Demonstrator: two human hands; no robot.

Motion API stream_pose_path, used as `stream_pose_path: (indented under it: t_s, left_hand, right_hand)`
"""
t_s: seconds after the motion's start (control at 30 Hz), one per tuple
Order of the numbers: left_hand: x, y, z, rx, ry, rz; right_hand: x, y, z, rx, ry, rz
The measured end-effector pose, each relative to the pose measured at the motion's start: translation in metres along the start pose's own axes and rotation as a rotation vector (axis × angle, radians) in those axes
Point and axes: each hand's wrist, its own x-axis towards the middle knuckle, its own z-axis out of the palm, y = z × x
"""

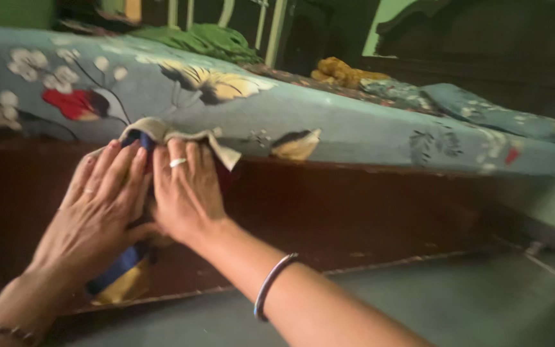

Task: The person wipes the wooden frame of a bed using a multi-colored cloth. They move along the side of the bed, rubbing the surface repeatedly with both hands.

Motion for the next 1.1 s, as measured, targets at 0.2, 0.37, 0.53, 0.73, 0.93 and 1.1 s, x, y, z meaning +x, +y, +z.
stream_pose_path:
  t_s: [0.2, 0.37, 0.53, 0.73, 0.93, 1.1]
  left_hand:
    - [-0.023, -0.102, -0.019, 0.226, 0.001, -0.163]
    - [-0.026, -0.121, -0.013, 0.065, 0.168, -0.166]
    - [-0.009, -0.088, -0.016, 0.135, 0.075, -0.347]
    - [0.024, -0.022, 0.0, 0.233, -0.11, -0.324]
    - [0.066, 0.071, 0.037, 0.13, -0.01, -0.295]
    - [0.111, 0.167, 0.071, 0.049, -0.052, -0.286]
  right_hand:
    - [0.051, -0.082, 0.043, 0.121, 0.014, -0.005]
    - [0.073, -0.097, 0.049, 0.075, -0.092, 0.034]
    - [0.061, -0.068, 0.041, 0.201, 0.014, 0.009]
    - [0.022, -0.005, 0.029, 0.246, 0.101, -0.003]
    - [-0.028, 0.092, -0.013, 0.256, 0.145, -0.035]
    - [-0.083, 0.184, -0.051, 0.176, 0.152, -0.012]
